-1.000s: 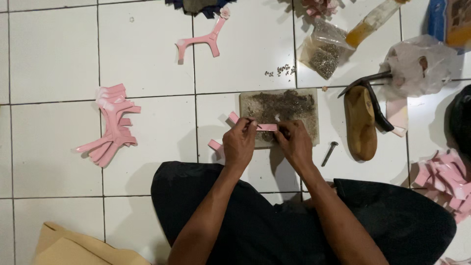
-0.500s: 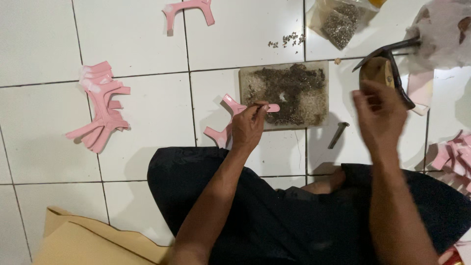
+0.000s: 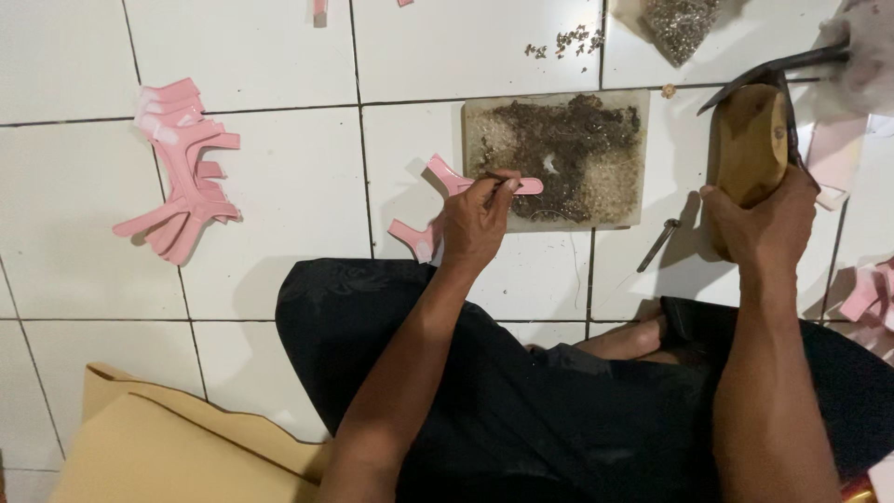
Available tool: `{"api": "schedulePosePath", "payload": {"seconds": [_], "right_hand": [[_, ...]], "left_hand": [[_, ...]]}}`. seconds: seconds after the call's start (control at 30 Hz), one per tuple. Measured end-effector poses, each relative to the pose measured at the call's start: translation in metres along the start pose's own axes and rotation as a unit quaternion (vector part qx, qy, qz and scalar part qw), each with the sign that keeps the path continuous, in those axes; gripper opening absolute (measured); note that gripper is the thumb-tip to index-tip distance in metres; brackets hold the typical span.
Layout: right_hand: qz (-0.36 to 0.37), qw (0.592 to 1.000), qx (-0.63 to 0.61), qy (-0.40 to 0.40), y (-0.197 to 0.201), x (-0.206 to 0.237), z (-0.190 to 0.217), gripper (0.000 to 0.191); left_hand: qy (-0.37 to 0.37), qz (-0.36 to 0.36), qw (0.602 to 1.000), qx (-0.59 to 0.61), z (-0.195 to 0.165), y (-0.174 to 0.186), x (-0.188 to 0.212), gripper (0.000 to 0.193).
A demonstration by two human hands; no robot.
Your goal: The person sits on a tiled floor finishing pink coated shoe upper components. They hold each piece against a worn sanding block, rub and file the edges with a small hand tool, tap and press pieces with a wooden last, and place finished pieces onto a growing pile beside them.
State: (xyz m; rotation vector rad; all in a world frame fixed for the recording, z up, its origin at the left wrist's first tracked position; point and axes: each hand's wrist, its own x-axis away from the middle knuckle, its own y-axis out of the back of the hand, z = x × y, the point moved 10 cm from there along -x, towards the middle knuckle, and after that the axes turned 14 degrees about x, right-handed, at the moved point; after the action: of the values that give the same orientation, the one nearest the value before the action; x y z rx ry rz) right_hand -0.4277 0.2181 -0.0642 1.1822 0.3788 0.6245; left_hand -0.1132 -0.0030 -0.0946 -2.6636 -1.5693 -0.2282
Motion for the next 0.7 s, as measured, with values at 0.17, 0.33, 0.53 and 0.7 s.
{"api": "schedulePosePath", "payload": {"seconds": [0.17,0.33,0.53,0.7], "right_hand": [[-0.017,0.999,0.026,-0.011,-0.012,-0.004,-0.004,0.050],[-0.024,0.971,-0.163,-0.173,-0.015,0.000,-0.032,0.049],[0.043,0.916,-0.341,-0.208,-0.007,0.014,-0.023,0.045],[0.069,0.797,-0.562,-0.209,0.003,0.018,0.009,0.067]], "left_hand": [[-0.004,0.009,0.999,0.032,-0.002,0.000,-0.002,0.022],[0.013,0.008,1.000,0.015,0.001,0.002,-0.001,0.022],[-0.003,0.008,0.999,0.041,-0.005,0.000,0.000,0.021],[-0.077,0.010,0.995,-0.067,-0.020,-0.006,0.003,0.020]]}}
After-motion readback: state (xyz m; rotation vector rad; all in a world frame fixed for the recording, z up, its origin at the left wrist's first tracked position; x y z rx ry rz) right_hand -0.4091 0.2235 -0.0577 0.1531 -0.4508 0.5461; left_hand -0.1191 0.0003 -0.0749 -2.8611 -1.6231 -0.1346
